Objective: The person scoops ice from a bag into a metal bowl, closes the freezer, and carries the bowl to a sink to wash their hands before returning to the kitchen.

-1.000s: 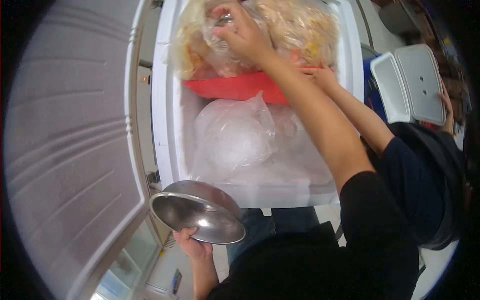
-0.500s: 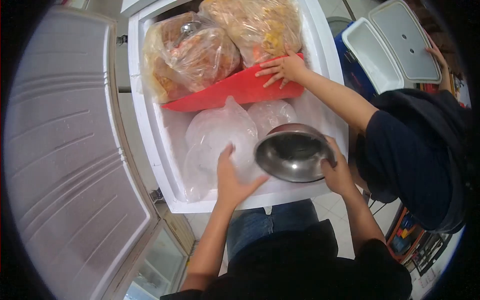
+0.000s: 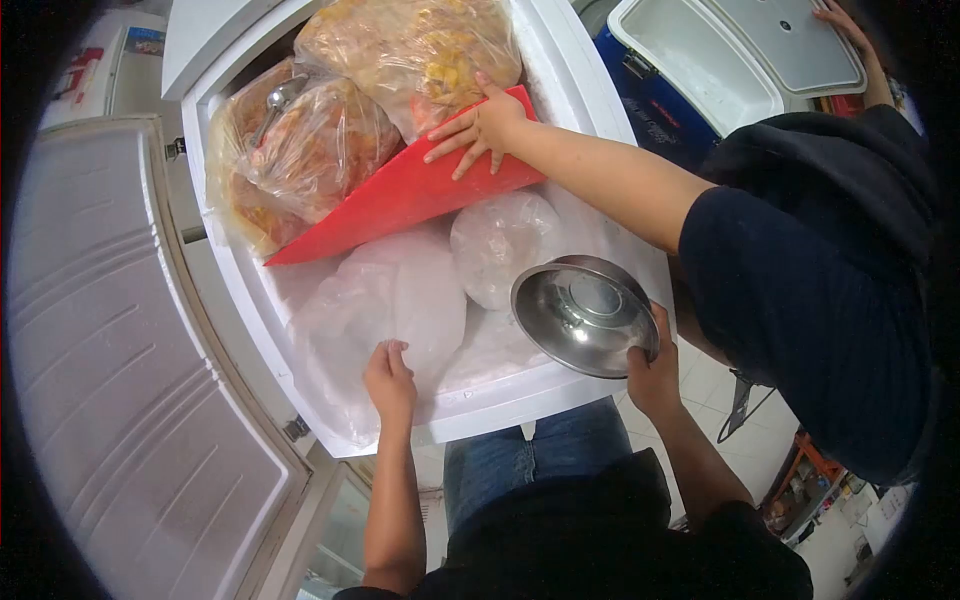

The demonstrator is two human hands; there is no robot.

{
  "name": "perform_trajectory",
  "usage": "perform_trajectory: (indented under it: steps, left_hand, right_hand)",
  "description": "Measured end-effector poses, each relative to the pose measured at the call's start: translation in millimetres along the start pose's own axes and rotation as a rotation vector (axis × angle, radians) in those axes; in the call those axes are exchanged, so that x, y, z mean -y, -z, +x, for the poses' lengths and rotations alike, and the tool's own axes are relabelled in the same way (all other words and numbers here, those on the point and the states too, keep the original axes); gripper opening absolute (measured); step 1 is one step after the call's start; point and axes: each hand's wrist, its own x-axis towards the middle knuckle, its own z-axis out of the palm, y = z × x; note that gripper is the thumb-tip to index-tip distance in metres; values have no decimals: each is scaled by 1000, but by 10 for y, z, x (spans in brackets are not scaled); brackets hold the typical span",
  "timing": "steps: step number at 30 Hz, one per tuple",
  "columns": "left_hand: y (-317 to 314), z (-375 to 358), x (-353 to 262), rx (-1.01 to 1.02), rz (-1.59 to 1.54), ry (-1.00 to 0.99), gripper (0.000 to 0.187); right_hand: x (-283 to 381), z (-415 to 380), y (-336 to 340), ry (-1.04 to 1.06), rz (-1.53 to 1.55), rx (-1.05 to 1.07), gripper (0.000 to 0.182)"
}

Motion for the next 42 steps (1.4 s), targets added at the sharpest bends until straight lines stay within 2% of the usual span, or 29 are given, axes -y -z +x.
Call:
perform_trajectory:
  steps: [3, 5, 7, 8, 10, 11, 12, 13, 14, 15, 16, 17, 18, 19, 20, 21, 23, 25, 26, 30, 31, 33, 35, 37, 39, 40, 41, 42]
  left_hand:
    - [-70, -97, 36, -66, -129, 55, 27]
    - [-153, -127, -124, -113, -232, 7, 26]
    - [-295, -160, -313, -50, -298, -73, 21]
    - [-274, -193, -523, -5, -159, -134, 18]
    - [-340, -237, -654, 9, 2, -299, 15]
    - [-412, -268, -597, -20, 29, -403, 17]
    - [-436, -314, -617, 18, 30, -359, 17]
    - [-460, -354, -637, 54, 24, -312, 17]
    - [-518, -400, -573, 4, 16, -260, 17]
    - [-611, -419, -461, 0, 1, -380, 20]
    - [-668, -438, -386, 0, -13, -509, 22]
    - [-671, -447, -370, -40, -27, -475, 22]
    - [-661, -457, -374, -16, 7, -443, 25]
    - [-636, -461, -382, 15, 37, -413, 27]
    - [-522, -455, -478, -42, -81, -362, 26]
    - [-457, -436, -503, -61, -105, -338, 26]
    - [-413, -400, -533, -35, -373, -282, 26]
    - [-439, -367, -489, -15, -288, -320, 27]
    - [-466, -377, -480, 27, -183, -365, 27]
    - [-640, -431, -443, 29, -147, -414, 28]
    - [-639, -441, -439, -11, -122, -432, 28]
    - [-563, -454, -452, -55, -97, -455, 28]
    - [-348, -376, -441, 64, -159, -392, 26]
    - [-265, -361, -424, 0, -190, -387, 22]
    - [-230, -363, -410, -61, -220, -398, 19]
    - [-266, -348, -381, -188, -106, -310, 16]
    - [-314, -367, -358, -306, 3, -209, 13]
    - [-310, -365, -304, -311, -6, -210, 13]
  right_hand:
    - [-12, 19, -11, 21, 40, -7, 62]
    - [37, 67, -38, 27, 49, -1, 61]
    - [193, 149, -141, 117, 181, 0, 60]
    - [325, 218, -237, 131, 179, 31, 60]
    - [732, 385, -552, 321, 376, 115, 62]
    - [1026, 453, -752, 478, 269, 184, 62]
    - [1324, 517, -985, 640, 166, 256, 63]
    - [1537, 595, -1237, 793, 43, 443, 63]
    - [1675, 601, -1537, 972, -68, 536, 57]
    - [1779, 568, -1834, 1002, -72, 600, 57]
    - [1839, 507, -2112, 1005, -475, 738, 52]
    - [1849, 475, -2353, 991, -890, 842, 47]
    - [1751, 497, -2556, 1019, -913, 876, 47]
    - [1586, 557, -2738, 1260, -887, 733, 40]
    - [1458, 641, -2884, 1490, -838, 584, 35]
    - [1396, 740, -3017, 1509, -855, 616, 35]
    - [1330, 957, -3219, 1828, -831, 405, 37]
    - [1333, 946, -3376, 1813, -838, 440, 38]
    - [1283, 896, -3435, 1830, -999, 444, 38]
    - [1226, 675, -3548, 1823, -1644, 377, 36]
    - [1260, 688, -3565, 1831, -1651, 376, 36]
    - [1382, 833, -3655, 1526, -1581, 590, 33]
    - [1502, 1094, -3818, 1217, -1483, 768, 31]
    - [1486, 1360, -3836, 1056, -1428, 850, 30]
    - [1328, 1682, -3718, 1099, -1529, 918, 30]
    - [1225, 1796, -3648, 1104, -1525, 940, 30]
    - [1007, 1771, -3473, 1043, -1436, 896, 31]
    - [791, 1742, -3298, 986, -1340, 853, 31]
